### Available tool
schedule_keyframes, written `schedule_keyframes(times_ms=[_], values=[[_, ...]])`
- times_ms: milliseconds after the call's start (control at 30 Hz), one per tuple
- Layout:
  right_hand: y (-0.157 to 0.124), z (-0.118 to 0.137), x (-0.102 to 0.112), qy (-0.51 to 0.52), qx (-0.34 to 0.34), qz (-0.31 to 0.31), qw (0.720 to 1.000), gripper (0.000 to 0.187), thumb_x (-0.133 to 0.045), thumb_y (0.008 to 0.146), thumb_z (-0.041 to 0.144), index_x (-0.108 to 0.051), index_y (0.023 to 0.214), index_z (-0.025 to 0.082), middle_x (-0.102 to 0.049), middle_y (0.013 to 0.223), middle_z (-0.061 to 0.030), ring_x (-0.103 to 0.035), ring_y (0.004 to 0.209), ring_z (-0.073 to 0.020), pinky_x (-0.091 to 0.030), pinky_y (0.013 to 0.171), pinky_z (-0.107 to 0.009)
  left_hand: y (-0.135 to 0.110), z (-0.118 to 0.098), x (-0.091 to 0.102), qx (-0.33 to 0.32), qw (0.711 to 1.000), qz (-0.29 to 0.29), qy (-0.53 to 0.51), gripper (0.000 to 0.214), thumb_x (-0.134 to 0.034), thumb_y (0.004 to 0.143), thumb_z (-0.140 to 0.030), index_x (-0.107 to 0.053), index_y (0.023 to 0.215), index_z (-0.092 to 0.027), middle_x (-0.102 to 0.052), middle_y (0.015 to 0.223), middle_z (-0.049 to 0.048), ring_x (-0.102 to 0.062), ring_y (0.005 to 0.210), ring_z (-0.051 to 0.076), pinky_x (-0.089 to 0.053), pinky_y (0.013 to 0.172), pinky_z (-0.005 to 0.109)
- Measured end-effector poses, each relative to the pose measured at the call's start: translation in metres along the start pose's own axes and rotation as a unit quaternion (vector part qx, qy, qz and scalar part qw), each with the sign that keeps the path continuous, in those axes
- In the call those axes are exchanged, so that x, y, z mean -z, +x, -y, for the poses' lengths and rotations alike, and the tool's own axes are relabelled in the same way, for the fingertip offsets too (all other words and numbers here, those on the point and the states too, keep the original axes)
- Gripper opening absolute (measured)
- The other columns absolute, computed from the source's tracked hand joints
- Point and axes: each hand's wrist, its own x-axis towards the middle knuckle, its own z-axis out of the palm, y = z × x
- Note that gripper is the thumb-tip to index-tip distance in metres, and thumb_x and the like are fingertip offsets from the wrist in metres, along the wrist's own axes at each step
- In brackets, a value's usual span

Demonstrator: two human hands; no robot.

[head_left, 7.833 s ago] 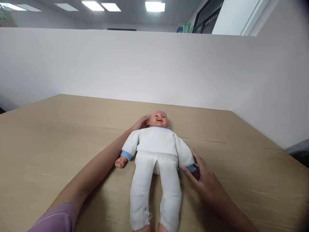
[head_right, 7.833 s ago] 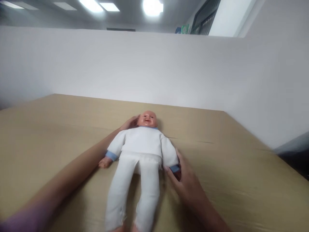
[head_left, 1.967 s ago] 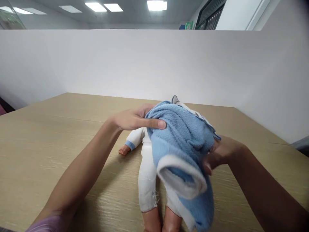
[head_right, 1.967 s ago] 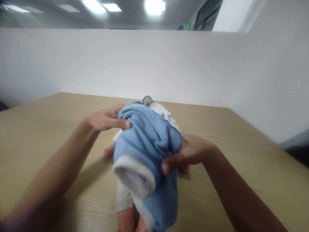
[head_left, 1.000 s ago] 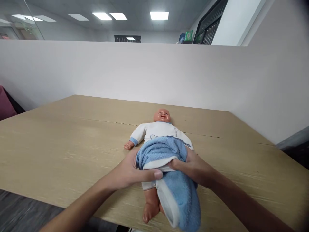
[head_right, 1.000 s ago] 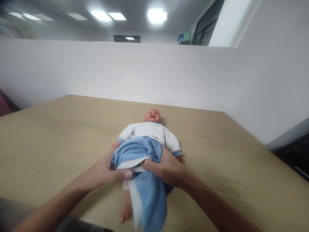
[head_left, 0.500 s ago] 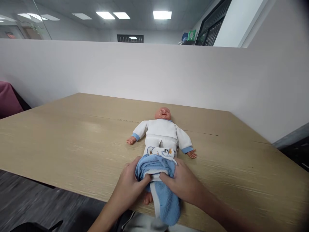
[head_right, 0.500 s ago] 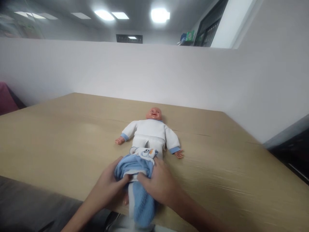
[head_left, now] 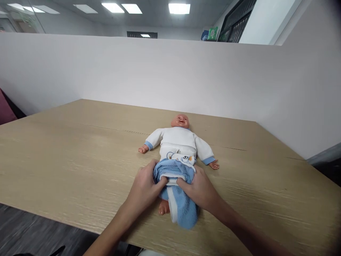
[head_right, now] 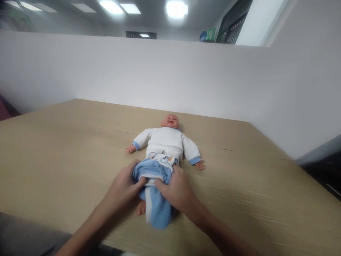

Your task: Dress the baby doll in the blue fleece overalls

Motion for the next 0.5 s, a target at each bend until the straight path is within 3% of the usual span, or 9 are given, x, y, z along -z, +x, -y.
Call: schedule_keyframes(times_ms=[167, 333, 500], values=[[0.005, 0.012, 0.02, -0.012, 0.003, 0.038, 0.999, 0.034, -0.067, 0.081, 0.034, -0.072, 0.111, 0.019, -0.078, 0.115, -0.0134, -0.072, 0.112, -0.0337, -0.055, 0.103, -0.049, -0.003, -0.007, 0.014, 0.006, 0.999, 0.02, -0.034, 0.027, -0.062, 0.085, -0.034, -0.065, 0.109, -0.022, -0.075, 0.102, 0.004, -0.067, 0.097, 0.029, -0.046, 0.084, 0.036], [-0.024, 0.041, 0.043, -0.046, -0.016, 0.111, 0.993, 0.023, -0.072, 0.077, 0.033, -0.069, 0.098, 0.024, -0.077, 0.103, -0.0071, -0.071, 0.099, -0.031, -0.056, 0.09, -0.046, -0.037, -0.018, 0.023, 0.006, 0.988, 0.07, -0.14, 0.02, -0.065, 0.085, -0.028, -0.067, 0.104, -0.023, -0.073, 0.095, -0.0002, -0.067, 0.088, 0.023, -0.05, 0.077, 0.029], [-0.046, 0.054, 0.043, -0.077, -0.045, 0.162, 0.983, 0.027, -0.075, 0.074, 0.033, -0.073, 0.099, 0.024, -0.078, 0.106, -0.0079, -0.072, 0.097, -0.032, -0.054, 0.086, -0.044, -0.067, -0.018, 0.023, 0.026, 0.984, 0.089, -0.155, 0.028, -0.062, 0.083, -0.026, -0.068, 0.111, -0.022, -0.077, 0.098, 0.001, -0.07, 0.088, 0.023, -0.052, 0.078, 0.029]])
